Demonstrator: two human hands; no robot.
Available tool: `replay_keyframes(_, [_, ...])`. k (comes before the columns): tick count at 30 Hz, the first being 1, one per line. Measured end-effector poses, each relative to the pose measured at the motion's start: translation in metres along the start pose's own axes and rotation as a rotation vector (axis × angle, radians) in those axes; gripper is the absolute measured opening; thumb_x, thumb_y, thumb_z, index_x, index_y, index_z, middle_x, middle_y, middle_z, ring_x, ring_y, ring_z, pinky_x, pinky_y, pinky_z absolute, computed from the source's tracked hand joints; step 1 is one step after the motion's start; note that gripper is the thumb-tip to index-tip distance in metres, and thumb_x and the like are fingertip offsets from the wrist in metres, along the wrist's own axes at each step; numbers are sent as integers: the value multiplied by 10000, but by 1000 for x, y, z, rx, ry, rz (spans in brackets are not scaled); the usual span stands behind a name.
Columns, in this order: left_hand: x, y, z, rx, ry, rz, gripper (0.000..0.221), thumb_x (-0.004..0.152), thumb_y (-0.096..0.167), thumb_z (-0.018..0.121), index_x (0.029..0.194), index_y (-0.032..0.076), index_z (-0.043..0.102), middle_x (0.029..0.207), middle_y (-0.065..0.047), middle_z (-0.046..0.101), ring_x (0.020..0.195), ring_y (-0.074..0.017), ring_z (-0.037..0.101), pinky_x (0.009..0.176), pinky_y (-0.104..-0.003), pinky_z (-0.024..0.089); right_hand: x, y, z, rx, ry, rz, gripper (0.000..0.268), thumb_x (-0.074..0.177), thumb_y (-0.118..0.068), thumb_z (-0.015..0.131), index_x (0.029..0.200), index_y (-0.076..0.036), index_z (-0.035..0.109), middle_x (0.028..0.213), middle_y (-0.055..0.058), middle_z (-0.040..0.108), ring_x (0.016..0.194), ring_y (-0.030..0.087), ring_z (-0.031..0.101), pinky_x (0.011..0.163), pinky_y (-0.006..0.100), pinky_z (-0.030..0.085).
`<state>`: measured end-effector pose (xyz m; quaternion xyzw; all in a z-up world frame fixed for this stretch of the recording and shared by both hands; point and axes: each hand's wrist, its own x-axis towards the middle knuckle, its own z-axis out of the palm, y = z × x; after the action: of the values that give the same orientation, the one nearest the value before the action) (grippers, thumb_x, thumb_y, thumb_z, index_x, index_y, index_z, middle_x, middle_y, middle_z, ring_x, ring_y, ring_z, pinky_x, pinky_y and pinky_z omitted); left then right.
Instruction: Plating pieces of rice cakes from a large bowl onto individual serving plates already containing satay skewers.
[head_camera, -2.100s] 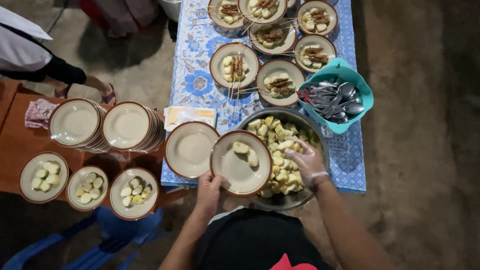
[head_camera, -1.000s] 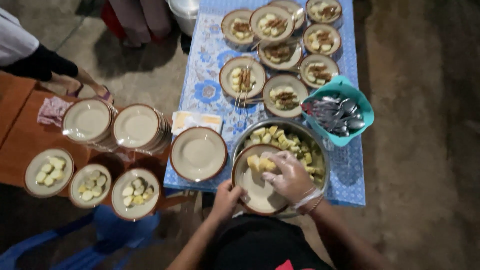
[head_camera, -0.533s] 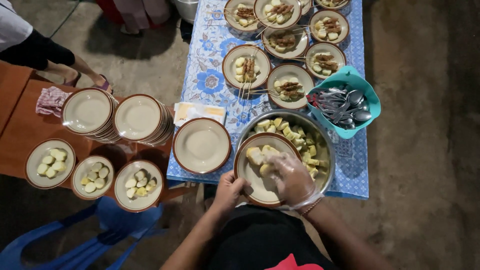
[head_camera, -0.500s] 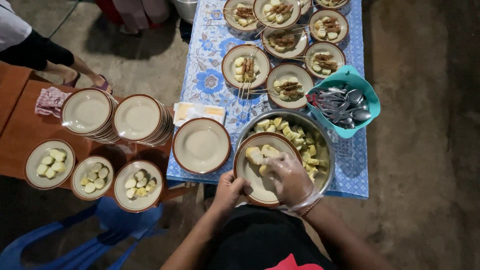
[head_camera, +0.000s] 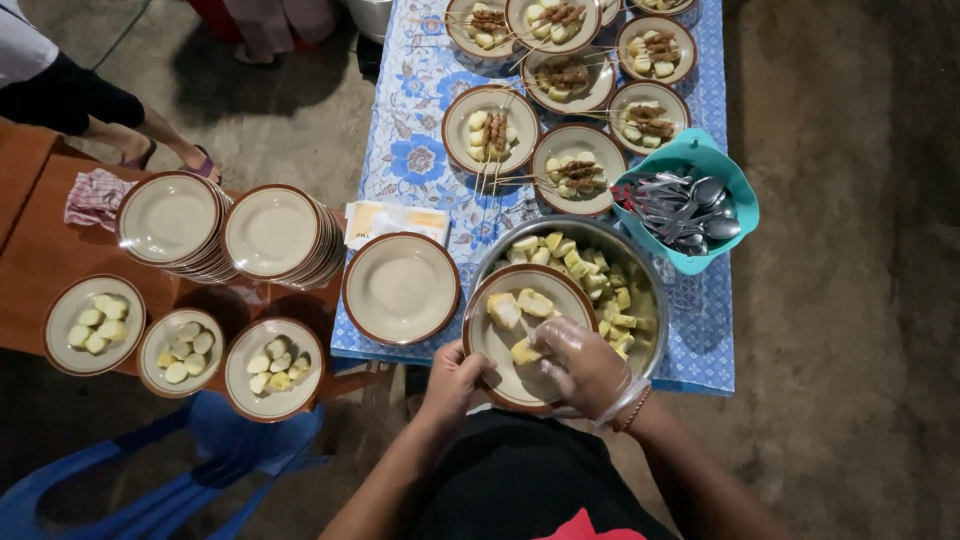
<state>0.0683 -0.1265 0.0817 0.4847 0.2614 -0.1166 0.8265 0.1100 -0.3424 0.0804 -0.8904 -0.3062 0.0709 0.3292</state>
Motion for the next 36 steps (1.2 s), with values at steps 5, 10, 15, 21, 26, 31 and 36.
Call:
replay_keyframes(5, [24, -49, -20, 9, -23, -55, 56, 726, -58, 676, 771, -29, 659, 557, -235, 641, 468, -273, 675, 439, -365, 583, 8, -3, -6, 52, -15, 54, 315, 902, -158, 685, 1209, -112, 630, 1041, 175, 693, 995, 433, 696, 861, 506, 578])
replay_keyframes(10, [25, -52, -19, -33, -16, -85, 56, 722, -61, 667, 772, -36, 662, 542, -244, 628, 442, -277, 661, 425, -377, 582, 5, 10, 0, -1, -87, -62, 583, 826, -292, 801, 1349, -137, 596, 1169, 193, 645, 1085, 443, 653, 947, 529, 558])
replay_keyframes(15, [22, -43, -17, 2, -48, -97, 53, 734, -68, 671, 781, -57, 650, 568, -288, 643, 463, -330, 689, 433, -422, 605, 8, 24, 20, -207, 75, -138, 422, 714, -218, 789, 1088, -141, 611, 955, 75, 611, 902, 293, 674, 786, 376, 592])
replay_keyframes(21, [6, -8, -3, -48, -13, -89, 64, 734, -71, 666, 790, -46, 647, 571, -282, 641, 460, -341, 687, 417, -442, 598, 2, 25, 31, -153, 251, 31, 358, 754, -291, 737, 1085, -188, 646, 870, 76, 646, 816, 336, 690, 713, 450, 595])
replay_keyframes(26, [38, -51, -28, -105, -10, -59, 79, 733, -75, 657, 786, -23, 631, 567, -229, 624, 471, -310, 680, 413, -426, 587, 9, -5, -2, 57, 456, 251, 323, 790, -306, 854, 1050, -189, 703, 895, 68, 721, 829, 283, 742, 728, 383, 601])
replay_keyframes(31, [34, -40, -25, -95, -28, -14, 74, 723, -72, 656, 769, -15, 643, 548, -219, 605, 483, -271, 665, 418, -383, 575, 15, -49, -34, 242, 262, 410, 326, 797, -263, 891, 1042, -112, 737, 875, 164, 770, 776, 331, 769, 699, 450, 647])
replay_keyframes(36, [32, -33, -21, -132, -17, -36, 75, 729, -71, 636, 779, -16, 641, 557, -181, 590, 498, -258, 652, 449, -379, 568, -3, -21, -19, -131, 419, 23, 270, 836, -235, 821, 1071, -131, 738, 939, 75, 707, 787, 254, 711, 699, 358, 601])
